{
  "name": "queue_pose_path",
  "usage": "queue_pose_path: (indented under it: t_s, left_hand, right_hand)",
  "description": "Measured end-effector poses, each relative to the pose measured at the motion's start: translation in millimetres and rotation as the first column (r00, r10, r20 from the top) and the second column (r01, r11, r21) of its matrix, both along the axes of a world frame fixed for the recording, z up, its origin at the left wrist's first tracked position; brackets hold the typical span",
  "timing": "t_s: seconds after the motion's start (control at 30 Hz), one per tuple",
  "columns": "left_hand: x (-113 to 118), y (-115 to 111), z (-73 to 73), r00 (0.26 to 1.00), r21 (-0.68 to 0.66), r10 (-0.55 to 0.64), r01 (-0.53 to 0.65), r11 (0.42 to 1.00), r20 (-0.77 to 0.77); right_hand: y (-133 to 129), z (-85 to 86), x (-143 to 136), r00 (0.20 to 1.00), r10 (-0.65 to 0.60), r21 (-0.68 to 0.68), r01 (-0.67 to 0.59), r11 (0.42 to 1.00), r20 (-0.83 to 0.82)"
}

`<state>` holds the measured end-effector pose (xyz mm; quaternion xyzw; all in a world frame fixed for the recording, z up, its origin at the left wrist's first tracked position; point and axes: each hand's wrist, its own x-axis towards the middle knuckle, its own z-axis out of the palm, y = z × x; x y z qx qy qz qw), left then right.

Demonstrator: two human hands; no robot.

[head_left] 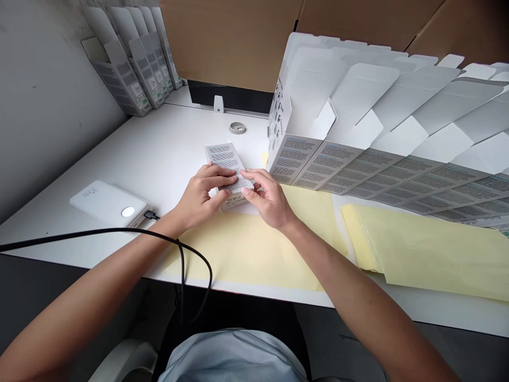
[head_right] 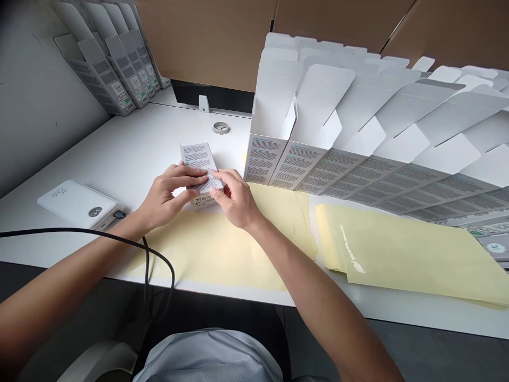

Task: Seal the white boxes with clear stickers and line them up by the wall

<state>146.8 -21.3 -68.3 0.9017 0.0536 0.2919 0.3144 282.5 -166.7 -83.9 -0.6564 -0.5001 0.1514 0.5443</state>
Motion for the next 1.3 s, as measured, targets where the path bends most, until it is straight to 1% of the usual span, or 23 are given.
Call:
queue_pose_path:
  t_s: [0.13, 0.2, 0.27, 0.4, 0.5, 0.6, 0.73, 0.8, 0.87, 0.97, 1.03, 1.13, 1.2, 1.27, 1.3]
  left_hand:
    - [1, -4, 0.9, 1.000, -0.070, 0.024, -0.025, 0.997, -0.012]
    - [3, -6, 0.2, 0.998, -0.072, 0.056, -0.056, 0.996, -0.010]
    - [3, -7, -1.1, 0.998, -0.042, 0.065, -0.065, 0.997, -0.003]
    - [0, -5, -3.3, 1.000, 0.035, 0.011, -0.010, 0.999, -0.009]
    - [-1, -4, -5.3, 1.000, 0.093, -0.017, 0.018, 0.996, -0.009]
    - [0, -4, -8.0, 1.000, 0.168, 0.001, -0.004, 0.986, 0.022]
    - [2, -4, -8.7, 1.000, 0.185, 0.011, -0.012, 0.983, 0.006]
    - [1, -3, -7.5, 1.000, 0.188, -0.002, 0.004, 0.982, -0.011]
    - [-1, -2, -6.2, 1.000, 0.220, -0.024, 0.028, 0.975, -0.019]
    - [-3, 1, -5.2, 0.996, 0.282, -0.085, 0.088, 0.956, -0.023]
    - [-4, 3, -4.8, 0.992, 0.298, -0.120, 0.124, 0.947, -0.030]
    - [-5, 6, -3.3, 0.990, 0.259, -0.134, 0.143, 0.955, -0.053]
    - [-6, 7, -1.5, 0.988, 0.174, -0.141, 0.150, 0.973, -0.061]
    - [-7, 7, 0.0, 0.987, -0.003, -0.152, 0.152, 0.988, -0.056]
    - [-7, 6, 0.5, 0.993, -0.120, -0.116, 0.111, 0.987, -0.030]
  right_hand:
    - [0, 0.3, -2, 1.000, -0.009, 0.004, 0.009, 1.000, -0.009]
    - [0, -0.2, -2, 1.000, -0.013, 0.006, 0.013, 1.000, -0.008]
    - [0, -1.3, -1, 1.000, -0.012, 0.007, 0.013, 1.000, -0.007]
    - [0, -3.8, 0, 1.000, 0.000, 0.009, -0.001, 1.000, 0.018]
    - [0, -4.8, 0, 0.995, -0.002, 0.042, -0.002, 0.999, 0.095]
    - [2, -6.1, -1, 0.983, -0.029, 0.054, 0.020, 0.998, 0.181]
    - [4, -10.4, 1, 0.951, -0.043, 0.041, 0.032, 0.999, 0.305]
    - [3, -11.8, 1, 0.935, -0.037, 0.028, 0.029, 0.999, 0.353]
    - [2, -11.9, 2, 0.925, -0.035, 0.018, 0.030, 0.999, 0.378]
    - [1, -11.4, 2, 0.918, -0.022, 0.014, 0.017, 1.000, 0.396]
    - [1, -11.9, 1, 0.915, -0.020, 0.011, 0.017, 1.000, 0.404]
    - [1, -12.7, 2, 0.920, -0.012, -0.002, 0.014, 1.000, 0.392]
    - [0, -11.9, 2, 0.929, 0.009, -0.012, -0.005, 1.000, 0.371]
    - [-2, -9.7, 3, 0.946, 0.007, 0.000, -0.007, 1.000, 0.324]
    - [-2, -8.3, 3, 0.959, -0.012, 0.008, 0.010, 1.000, 0.283]
